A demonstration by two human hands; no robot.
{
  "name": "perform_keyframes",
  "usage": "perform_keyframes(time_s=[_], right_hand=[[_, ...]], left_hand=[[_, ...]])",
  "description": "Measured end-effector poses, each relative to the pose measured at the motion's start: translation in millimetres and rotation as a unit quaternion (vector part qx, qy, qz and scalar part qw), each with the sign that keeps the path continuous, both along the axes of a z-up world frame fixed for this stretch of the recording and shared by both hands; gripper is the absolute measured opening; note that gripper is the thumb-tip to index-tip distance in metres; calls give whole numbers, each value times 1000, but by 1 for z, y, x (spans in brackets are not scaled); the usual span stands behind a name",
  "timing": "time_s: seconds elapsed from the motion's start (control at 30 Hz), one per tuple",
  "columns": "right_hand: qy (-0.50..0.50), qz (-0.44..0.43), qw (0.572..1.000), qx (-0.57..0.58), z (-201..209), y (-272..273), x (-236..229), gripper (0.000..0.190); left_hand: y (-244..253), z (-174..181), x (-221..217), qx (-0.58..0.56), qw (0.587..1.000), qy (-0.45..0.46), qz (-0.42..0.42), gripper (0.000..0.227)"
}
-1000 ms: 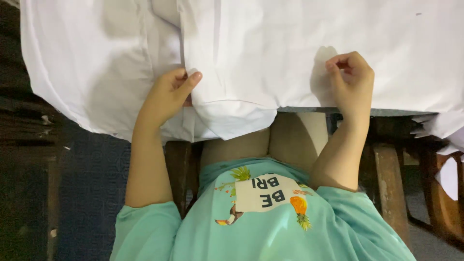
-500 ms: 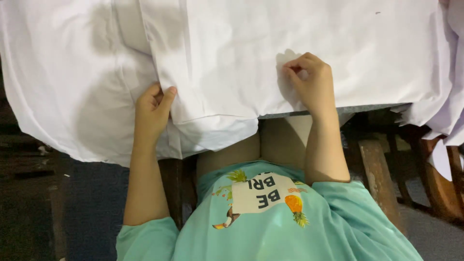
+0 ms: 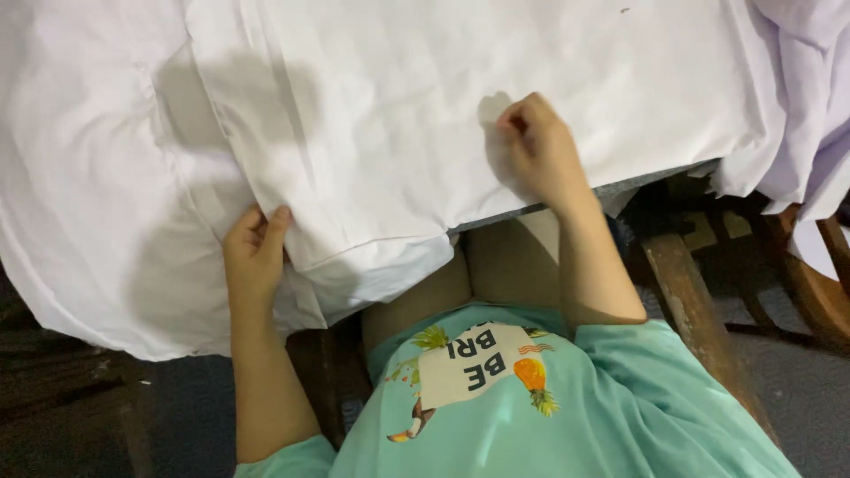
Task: Neatly folding white collared shirts on a flat work surface.
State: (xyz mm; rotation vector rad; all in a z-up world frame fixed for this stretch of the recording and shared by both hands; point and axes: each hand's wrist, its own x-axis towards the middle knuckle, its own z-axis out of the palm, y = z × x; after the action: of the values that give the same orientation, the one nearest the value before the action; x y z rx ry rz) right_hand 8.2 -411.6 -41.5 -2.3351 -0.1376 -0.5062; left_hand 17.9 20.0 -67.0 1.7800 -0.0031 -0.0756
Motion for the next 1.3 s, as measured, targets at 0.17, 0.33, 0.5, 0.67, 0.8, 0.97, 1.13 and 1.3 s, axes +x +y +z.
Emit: perform_keyframes(time_s=[0.17,0.33,0.5,0.67,0.8,0.97,1.13,1.3], right_hand=[[47,-54,997,-1,15,-86,-33,4],[64,-82,995,-5,18,-97,-47,4],[57,-62,996,9,24,-90,-52,10],[42,-59,997,-11,19,-81,-51,22],[51,-113,992,1,0,-83,-41,10],[147,-103,984,1,39,-99,-17,9],[175,-45,983,31,93,-109,65,8],[113,34,991,64,96,-70,208,11]], left_hand=[[3,-6,1,-3,1000,-14,4,11],[3,-3,-5,39,999,-31,11,14],[-3,5,-2,21,999,-28,11,11],[4,-10,0,27,999,-28,23,10],[7,-12,-2,27,999,-27,16,9],[-19,51,-13,37,998,-51,18,13],[-53,127,-30,154,957,-218,111,23],[-127,127,-30,149,941,-302,2,14]])
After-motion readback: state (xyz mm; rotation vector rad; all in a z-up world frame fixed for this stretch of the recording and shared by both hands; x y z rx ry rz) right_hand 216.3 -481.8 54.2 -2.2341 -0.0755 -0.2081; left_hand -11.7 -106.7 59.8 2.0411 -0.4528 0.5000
